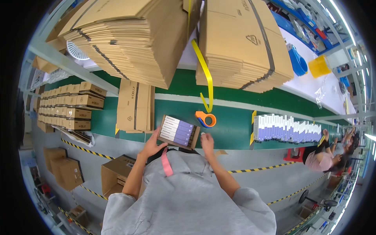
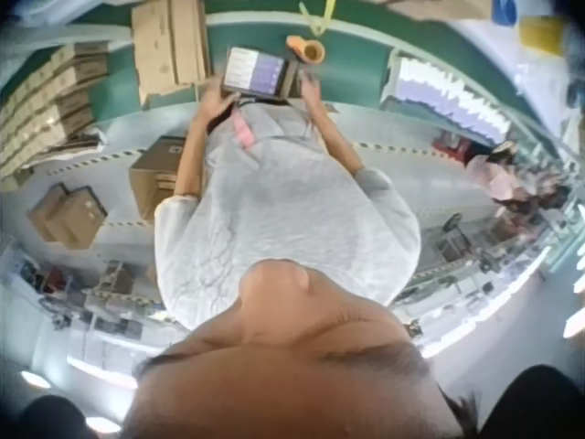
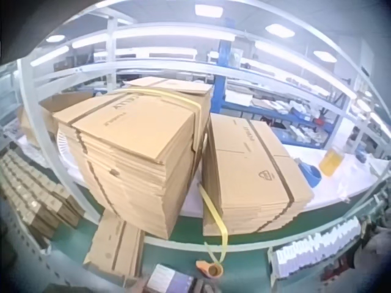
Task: Packaging electronic components into small boxes and sealing them with tape on a factory assembly line.
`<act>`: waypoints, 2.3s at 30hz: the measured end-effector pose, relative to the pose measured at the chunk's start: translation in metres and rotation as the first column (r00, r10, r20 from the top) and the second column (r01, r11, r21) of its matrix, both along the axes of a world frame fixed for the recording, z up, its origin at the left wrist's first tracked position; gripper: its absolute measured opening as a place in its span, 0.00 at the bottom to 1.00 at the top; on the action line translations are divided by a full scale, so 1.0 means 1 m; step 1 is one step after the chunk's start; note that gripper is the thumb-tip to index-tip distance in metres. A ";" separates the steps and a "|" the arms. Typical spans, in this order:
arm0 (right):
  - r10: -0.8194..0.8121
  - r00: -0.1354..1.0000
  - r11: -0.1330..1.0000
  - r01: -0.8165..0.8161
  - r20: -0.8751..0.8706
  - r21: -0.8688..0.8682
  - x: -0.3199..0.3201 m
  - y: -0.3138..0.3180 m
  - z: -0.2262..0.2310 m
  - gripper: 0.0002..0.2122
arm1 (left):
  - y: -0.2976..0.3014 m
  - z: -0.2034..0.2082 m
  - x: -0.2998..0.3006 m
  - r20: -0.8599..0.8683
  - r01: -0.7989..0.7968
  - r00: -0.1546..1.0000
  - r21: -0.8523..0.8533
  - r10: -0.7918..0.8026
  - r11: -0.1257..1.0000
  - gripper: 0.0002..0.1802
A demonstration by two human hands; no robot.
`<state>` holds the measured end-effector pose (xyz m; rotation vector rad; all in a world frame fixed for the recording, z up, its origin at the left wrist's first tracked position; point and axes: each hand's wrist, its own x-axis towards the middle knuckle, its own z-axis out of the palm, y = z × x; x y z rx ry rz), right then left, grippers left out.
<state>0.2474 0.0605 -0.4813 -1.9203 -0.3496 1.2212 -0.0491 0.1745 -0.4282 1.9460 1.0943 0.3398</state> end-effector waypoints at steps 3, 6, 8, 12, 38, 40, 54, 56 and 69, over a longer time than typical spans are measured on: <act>0.193 0.981 0.981 -0.192 0.006 -0.034 -0.010 0.010 -0.035 0.24 | 0.006 0.015 0.011 -0.191 0.242 0.951 -0.025 -0.242 0.970 0.45; 0.382 0.834 0.913 -0.407 0.398 -0.022 0.007 -0.006 -0.082 0.28 | 0.013 -0.014 0.036 -0.344 0.399 0.865 0.030 -0.365 0.916 0.32; 0.600 0.677 0.780 -0.615 0.426 -0.121 0.000 0.017 -0.036 0.23 | 0.025 -0.020 0.022 -0.359 0.438 0.850 0.074 -0.386 0.896 0.27; 0.553 0.691 0.817 -0.561 0.465 -0.137 0.007 0.043 -0.008 0.18 | 0.018 -0.018 0.019 -0.278 0.410 0.884 0.076 -0.375 0.909 0.28; 0.366 0.502 0.879 -0.464 0.784 -0.113 0.016 0.072 -0.025 0.21 | 0.000 -0.101 0.037 0.174 -0.367 0.904 -0.151 0.390 0.918 0.32; 0.430 0.437 0.865 -0.451 0.790 -0.221 0.039 0.078 -0.057 0.19 | 0.008 -0.101 0.046 0.237 -0.332 0.891 -0.238 0.386 0.913 0.32; 0.709 0.588 0.635 -0.772 0.391 0.008 -0.028 0.068 0.039 0.20 | 0.015 -0.078 0.043 -0.172 -0.401 0.915 -0.264 0.366 0.877 0.27; 0.685 0.564 0.612 -0.789 0.460 0.057 -0.026 0.065 0.023 0.20 | 0.014 -0.071 0.042 0.042 -0.414 0.907 0.260 0.418 0.872 0.24; 0.785 0.540 0.545 -0.835 0.305 0.075 -0.015 0.065 0.022 0.19 | 0.025 -0.062 0.048 0.325 -0.050 0.754 -0.838 0.571 0.543 0.22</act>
